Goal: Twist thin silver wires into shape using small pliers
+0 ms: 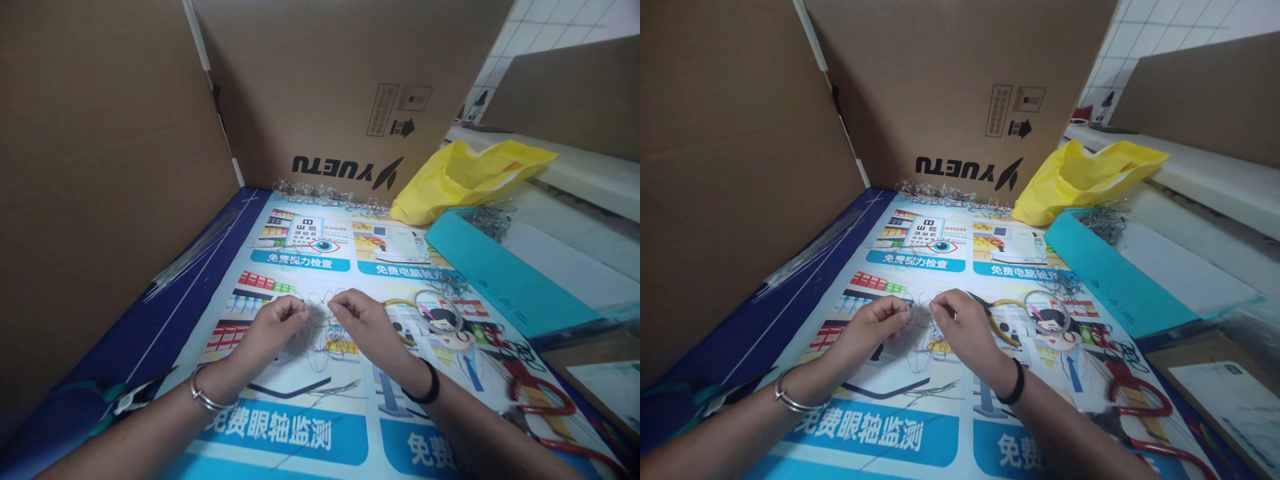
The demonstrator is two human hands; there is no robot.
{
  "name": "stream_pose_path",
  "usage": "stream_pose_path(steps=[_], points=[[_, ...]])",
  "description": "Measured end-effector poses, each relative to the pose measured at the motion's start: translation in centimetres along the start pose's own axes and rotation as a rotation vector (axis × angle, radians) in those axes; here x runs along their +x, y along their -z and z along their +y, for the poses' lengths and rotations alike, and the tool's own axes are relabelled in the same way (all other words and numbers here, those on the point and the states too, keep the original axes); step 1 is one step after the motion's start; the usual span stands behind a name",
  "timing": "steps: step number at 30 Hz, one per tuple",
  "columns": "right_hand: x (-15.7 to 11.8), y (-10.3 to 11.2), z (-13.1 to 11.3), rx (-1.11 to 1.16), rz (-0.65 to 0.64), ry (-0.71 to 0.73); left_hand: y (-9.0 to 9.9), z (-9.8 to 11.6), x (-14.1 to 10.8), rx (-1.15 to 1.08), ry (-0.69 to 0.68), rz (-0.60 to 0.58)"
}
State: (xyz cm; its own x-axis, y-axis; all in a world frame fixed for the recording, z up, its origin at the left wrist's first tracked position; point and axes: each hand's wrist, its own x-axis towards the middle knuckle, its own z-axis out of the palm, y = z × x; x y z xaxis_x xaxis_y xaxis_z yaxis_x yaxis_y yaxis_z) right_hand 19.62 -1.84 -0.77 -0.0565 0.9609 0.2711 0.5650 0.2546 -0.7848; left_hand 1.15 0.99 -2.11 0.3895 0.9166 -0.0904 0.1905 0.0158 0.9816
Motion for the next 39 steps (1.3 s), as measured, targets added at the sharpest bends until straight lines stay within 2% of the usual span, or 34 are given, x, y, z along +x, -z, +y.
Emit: stream_pose_path(steps=[5,10,14,22,29,39], points=[[-0.3,-0.7,0.4,-0.164,-0.078,0.078,-0.1,0.0,0.0,-0.033,-0.005,-0.022],[-0.4,-1.3,0.4,-0.242,-0.088,0.108,0.0,-0.2,0.0,-0.04,-0.015,-0.063],[-0.4,-1.3,0.4,-0.235,-0.089,0.097,0.2,0.0,0.0,-0.033,-0.015,-0.076],[-0.5,-1.5,0.3,-0.212,-0.122,0.105,0.3,0.9,-0.3,0.083,-0.063,0.015],[-0.4,-1.6,0.4,-0.131,0.034,0.17,0.3,0.6,-0.5,0.181,-0.095,-0.004],[0.0,-2.1,0.0,-0.143,-0.031,0.164,-0.1,0.4,-0.5,0.318,-0.252,0.049]])
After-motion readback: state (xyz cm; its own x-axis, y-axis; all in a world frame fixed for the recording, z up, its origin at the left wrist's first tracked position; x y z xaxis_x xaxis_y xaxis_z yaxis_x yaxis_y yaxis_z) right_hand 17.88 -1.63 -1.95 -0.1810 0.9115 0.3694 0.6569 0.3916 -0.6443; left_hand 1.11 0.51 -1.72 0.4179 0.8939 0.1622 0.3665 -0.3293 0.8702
